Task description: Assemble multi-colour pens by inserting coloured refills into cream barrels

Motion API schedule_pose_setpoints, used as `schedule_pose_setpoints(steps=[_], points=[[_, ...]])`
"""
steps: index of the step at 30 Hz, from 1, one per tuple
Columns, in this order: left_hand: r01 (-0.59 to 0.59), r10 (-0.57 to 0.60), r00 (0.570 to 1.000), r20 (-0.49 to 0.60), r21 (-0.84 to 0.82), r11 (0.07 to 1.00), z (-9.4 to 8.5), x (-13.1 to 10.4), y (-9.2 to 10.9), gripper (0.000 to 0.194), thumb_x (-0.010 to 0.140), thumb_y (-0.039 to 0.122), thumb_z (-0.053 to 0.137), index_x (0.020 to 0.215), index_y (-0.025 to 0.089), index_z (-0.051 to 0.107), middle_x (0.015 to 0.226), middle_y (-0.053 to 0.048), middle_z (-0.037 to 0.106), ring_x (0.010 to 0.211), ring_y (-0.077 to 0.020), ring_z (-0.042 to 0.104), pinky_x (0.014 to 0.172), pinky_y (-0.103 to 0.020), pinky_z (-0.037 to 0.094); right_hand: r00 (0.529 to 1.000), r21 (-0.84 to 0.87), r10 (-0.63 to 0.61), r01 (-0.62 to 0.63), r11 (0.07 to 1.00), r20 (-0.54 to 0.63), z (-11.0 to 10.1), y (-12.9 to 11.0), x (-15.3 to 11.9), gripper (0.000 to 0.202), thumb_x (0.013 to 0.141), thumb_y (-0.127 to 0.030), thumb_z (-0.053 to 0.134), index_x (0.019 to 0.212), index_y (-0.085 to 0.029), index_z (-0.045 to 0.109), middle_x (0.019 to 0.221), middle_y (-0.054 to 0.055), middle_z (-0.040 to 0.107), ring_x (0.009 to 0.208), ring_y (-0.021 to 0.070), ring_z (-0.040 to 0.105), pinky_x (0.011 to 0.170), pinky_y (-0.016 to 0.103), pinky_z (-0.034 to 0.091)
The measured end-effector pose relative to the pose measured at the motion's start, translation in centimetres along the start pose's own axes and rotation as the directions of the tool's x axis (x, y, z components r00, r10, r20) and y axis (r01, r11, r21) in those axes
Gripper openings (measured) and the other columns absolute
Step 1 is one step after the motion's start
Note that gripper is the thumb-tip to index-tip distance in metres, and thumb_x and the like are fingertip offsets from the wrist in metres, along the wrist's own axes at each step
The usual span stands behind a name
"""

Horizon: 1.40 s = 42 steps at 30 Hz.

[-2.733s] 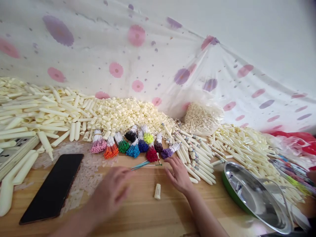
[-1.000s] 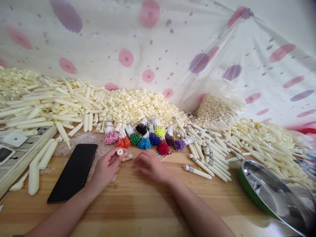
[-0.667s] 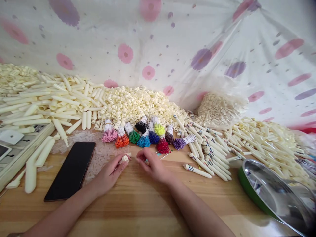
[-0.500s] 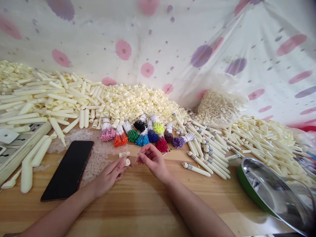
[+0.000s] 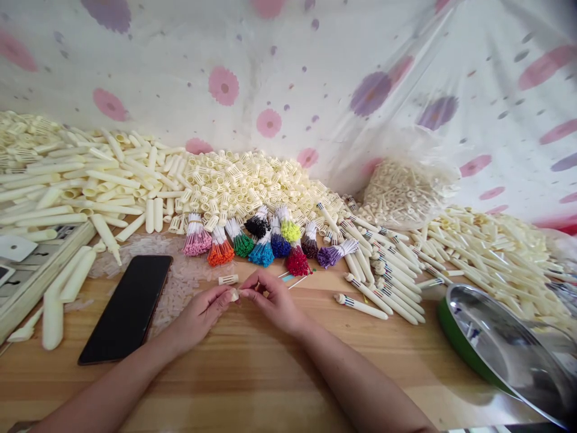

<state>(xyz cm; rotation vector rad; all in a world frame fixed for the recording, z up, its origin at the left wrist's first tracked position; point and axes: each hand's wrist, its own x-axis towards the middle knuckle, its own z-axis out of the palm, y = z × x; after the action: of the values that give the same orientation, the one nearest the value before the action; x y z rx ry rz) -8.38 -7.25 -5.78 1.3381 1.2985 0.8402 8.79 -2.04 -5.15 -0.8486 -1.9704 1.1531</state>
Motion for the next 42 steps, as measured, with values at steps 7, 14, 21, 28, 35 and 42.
schedule_pose_setpoints(steps=[7,14,21,28,35,42], points=[[-0.109,0.116,0.993,-0.035,0.171,0.979,0.0,0.2,0.5,0.026,0.083,0.036,0.047,0.083,0.019,0.066,0.079,-0.003,0.07,0.07,-0.0182,0.062,0.063,-0.026,0.048,0.99,-0.364,-0.11,0.136,0.921,0.092,0.2,0.2,0.0,0.026,0.092,-0.032,0.042,0.073,-0.017,0.053,0.07,0.002,0.059,0.063,0.0123,0.051,0.057,0.021,0.036],[-0.118,0.135,0.99,-0.045,0.265,0.957,0.1,0.5,0.0,0.029,0.084,0.036,0.045,0.09,0.019,0.068,0.087,-0.005,0.074,0.085,-0.0228,0.066,0.076,-0.032,0.051,0.985,-0.518,-0.079,0.148,0.843,0.153,-0.4,-0.4,0.2,0.035,0.097,-0.034,0.029,0.076,-0.018,0.052,0.069,0.002,0.057,0.062,0.0125,0.051,0.056,0.021,0.032],[-0.143,0.166,0.985,-0.052,0.296,0.944,0.3,0.4,0.0,0.031,0.085,0.036,0.044,0.097,0.02,0.067,0.095,-0.006,0.074,0.088,-0.0228,0.066,0.079,-0.033,0.051,0.989,-0.55,-0.009,0.089,0.83,0.147,0.0,-0.4,-0.1,0.038,0.097,-0.033,0.029,0.07,-0.018,0.052,0.063,0.0,0.055,0.056,0.0115,0.047,0.053,0.022,0.027],[-0.13,0.173,0.98,-0.098,0.343,0.93,0.4,0.2,0.0,0.031,0.087,0.038,0.039,0.082,0.02,0.063,0.08,-0.005,0.072,0.078,-0.0219,0.066,0.071,-0.031,0.051,0.984,-0.58,-0.071,0.154,0.8,0.163,0.1,-0.2,0.1,0.027,0.094,-0.026,0.034,0.078,-0.017,0.053,0.074,0.003,0.06,0.066,0.0125,0.053,0.058,0.022,0.032],[-0.139,0.203,0.97,-0.136,0.376,0.916,0.6,0.1,0.6,0.031,0.088,0.036,0.036,0.074,0.021,0.059,0.07,-0.003,0.068,0.066,-0.0203,0.063,0.063,-0.03,0.05,0.982,-0.611,-0.059,0.157,0.776,0.177,0.2,-0.5,0.0,0.025,0.095,-0.03,0.034,0.083,-0.018,0.053,0.078,0.003,0.062,0.067,0.0135,0.055,0.057,0.022,0.031],[-0.186,0.252,0.957,-0.142,0.368,0.911,0.8,0.1,0.8,0.014,0.082,0.032,0.048,0.084,0.022,0.057,0.082,-0.003,0.067,0.075,-0.0198,0.063,0.069,-0.031,0.05,0.997,-0.491,0.072,-0.057,0.869,0.012,1.3,0.3,0.1,0.039,0.096,-0.032,0.026,0.065,-0.019,0.045,0.056,-0.001,0.05,0.051,0.0117,0.045,0.05,0.022,0.027]])
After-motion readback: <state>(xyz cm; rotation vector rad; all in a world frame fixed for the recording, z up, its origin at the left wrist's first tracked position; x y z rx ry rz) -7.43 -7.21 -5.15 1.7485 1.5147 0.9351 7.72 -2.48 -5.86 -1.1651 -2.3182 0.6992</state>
